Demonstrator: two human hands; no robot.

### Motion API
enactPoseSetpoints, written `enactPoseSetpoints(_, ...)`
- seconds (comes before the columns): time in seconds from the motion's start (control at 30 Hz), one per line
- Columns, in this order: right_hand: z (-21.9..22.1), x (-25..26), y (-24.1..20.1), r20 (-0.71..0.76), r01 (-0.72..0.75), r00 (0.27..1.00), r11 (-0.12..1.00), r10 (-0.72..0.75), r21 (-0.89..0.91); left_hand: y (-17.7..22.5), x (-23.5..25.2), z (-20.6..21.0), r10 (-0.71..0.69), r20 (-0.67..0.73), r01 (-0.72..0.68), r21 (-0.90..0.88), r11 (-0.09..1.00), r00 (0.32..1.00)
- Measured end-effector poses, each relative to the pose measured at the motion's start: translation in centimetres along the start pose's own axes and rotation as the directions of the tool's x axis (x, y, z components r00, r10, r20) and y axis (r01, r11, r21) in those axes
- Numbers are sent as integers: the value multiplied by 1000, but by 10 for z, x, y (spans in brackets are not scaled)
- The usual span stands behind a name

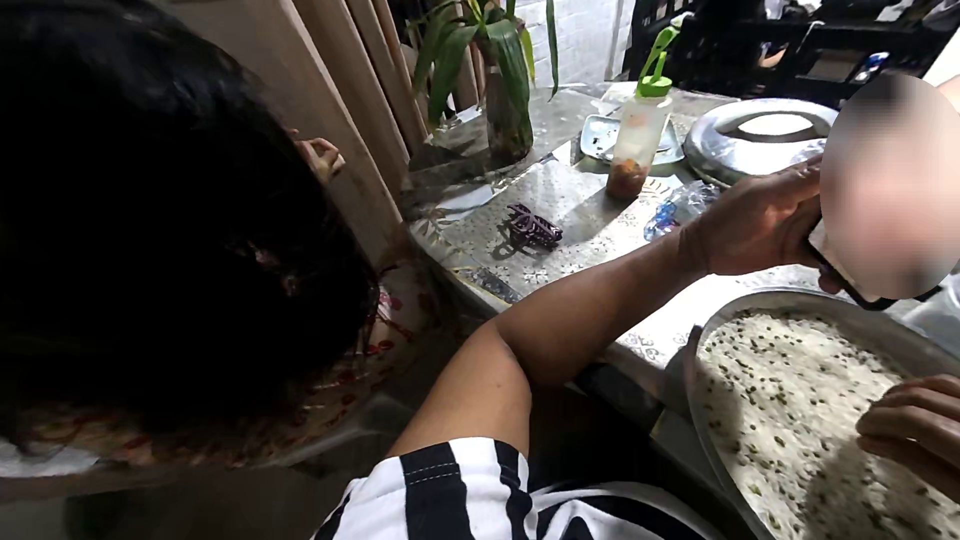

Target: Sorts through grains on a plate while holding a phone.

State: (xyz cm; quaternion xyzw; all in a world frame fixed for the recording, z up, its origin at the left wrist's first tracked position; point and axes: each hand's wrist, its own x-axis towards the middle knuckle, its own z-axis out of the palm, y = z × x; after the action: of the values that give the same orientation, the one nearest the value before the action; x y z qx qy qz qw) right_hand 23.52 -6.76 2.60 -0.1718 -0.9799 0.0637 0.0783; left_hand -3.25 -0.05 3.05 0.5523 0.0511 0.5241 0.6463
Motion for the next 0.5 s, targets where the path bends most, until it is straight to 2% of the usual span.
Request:
enactPoseSetpoints(0.1,3,-1,2,-26,27,999,1000,-27,-5,-4,-1,6,-26,-78,30,44,999,997)
enactPoseSetpoints(0.2,18,-5,10,-189,79,977,992,-96,-97,-12,-3,15,-61,-150,81,131,988,987)
enactPoseSetpoints(0.27,24,-6,12,-247,87,962,989,-115,-124,-18,-5,20,-84,-184,113,154,982,979)
enactPoseSetpoints(0.5,21,-3,6,-206,69,974,988,-97,-139,-31,-8,15,-154,-230,186,124,975,961)
